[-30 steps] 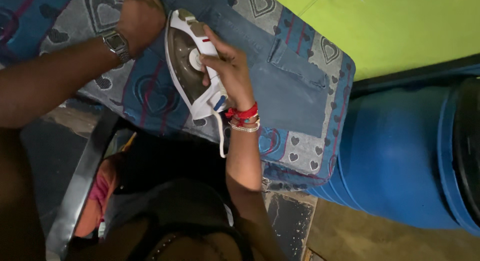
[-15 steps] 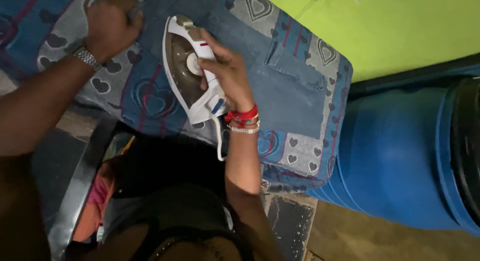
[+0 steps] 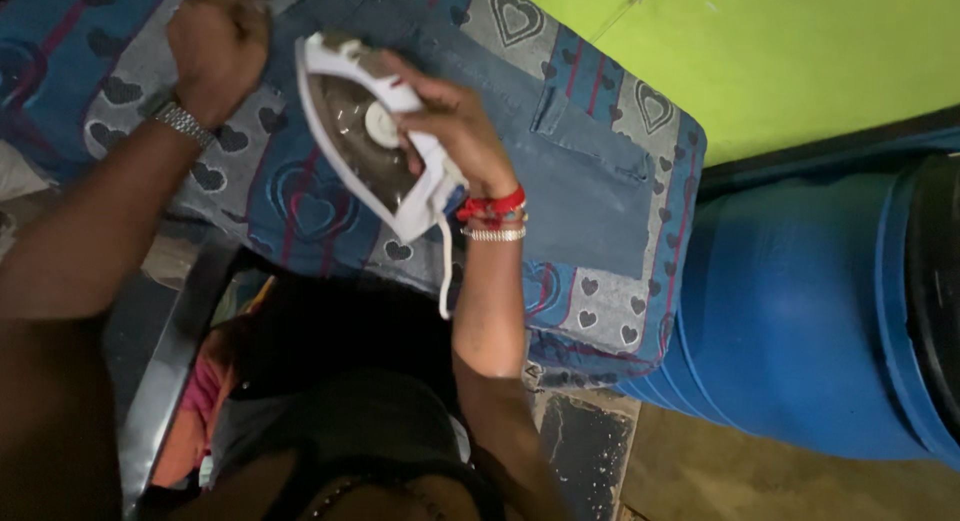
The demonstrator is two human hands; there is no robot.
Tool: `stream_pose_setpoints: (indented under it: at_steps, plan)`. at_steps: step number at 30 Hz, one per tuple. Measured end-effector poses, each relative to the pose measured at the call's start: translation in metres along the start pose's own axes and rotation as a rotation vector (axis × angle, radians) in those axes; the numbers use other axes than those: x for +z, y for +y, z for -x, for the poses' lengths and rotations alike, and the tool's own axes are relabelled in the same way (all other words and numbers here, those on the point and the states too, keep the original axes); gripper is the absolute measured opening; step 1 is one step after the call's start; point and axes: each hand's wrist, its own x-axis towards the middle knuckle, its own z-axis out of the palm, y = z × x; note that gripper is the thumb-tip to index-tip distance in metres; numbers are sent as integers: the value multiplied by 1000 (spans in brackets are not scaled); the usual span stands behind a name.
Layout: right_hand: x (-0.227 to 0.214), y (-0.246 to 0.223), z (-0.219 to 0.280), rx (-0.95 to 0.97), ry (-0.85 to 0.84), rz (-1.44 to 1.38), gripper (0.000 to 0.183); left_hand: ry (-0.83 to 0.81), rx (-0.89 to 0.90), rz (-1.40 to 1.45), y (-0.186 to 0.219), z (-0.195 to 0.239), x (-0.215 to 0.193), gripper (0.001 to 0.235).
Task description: The person irons a pair of denim trousers on a padded surface, moving the iron across different sections of the fabric and turning the garment over to reach other parts.
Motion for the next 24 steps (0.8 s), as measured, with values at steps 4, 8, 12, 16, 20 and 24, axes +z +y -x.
stream_pose_setpoints:
  at_steps: [4, 8, 12, 16, 20, 24]
  plan:
    - [13, -2, 6, 16, -55, -31, 61, -36, -113, -86, -18, 4, 12, 20]
    - [27, 6, -36, -100, 39, -81, 62, -12, -175, -67, -20, 7, 8, 27]
    - [28, 2, -44, -113, 26, 24, 58, -48, -236, -79, -21, 4, 8, 35]
    - [21, -1, -6, -58, -124, 54, 61, 7, -151, -115, -30, 8, 11, 24]
    - [28, 9, -7, -30, -58, 56, 58, -14, -246, -121, -40, 10, 17, 35]
    - [32, 15, -58, -133, -5, 119, 56, 17, -247, -103, -43, 13, 11, 34]
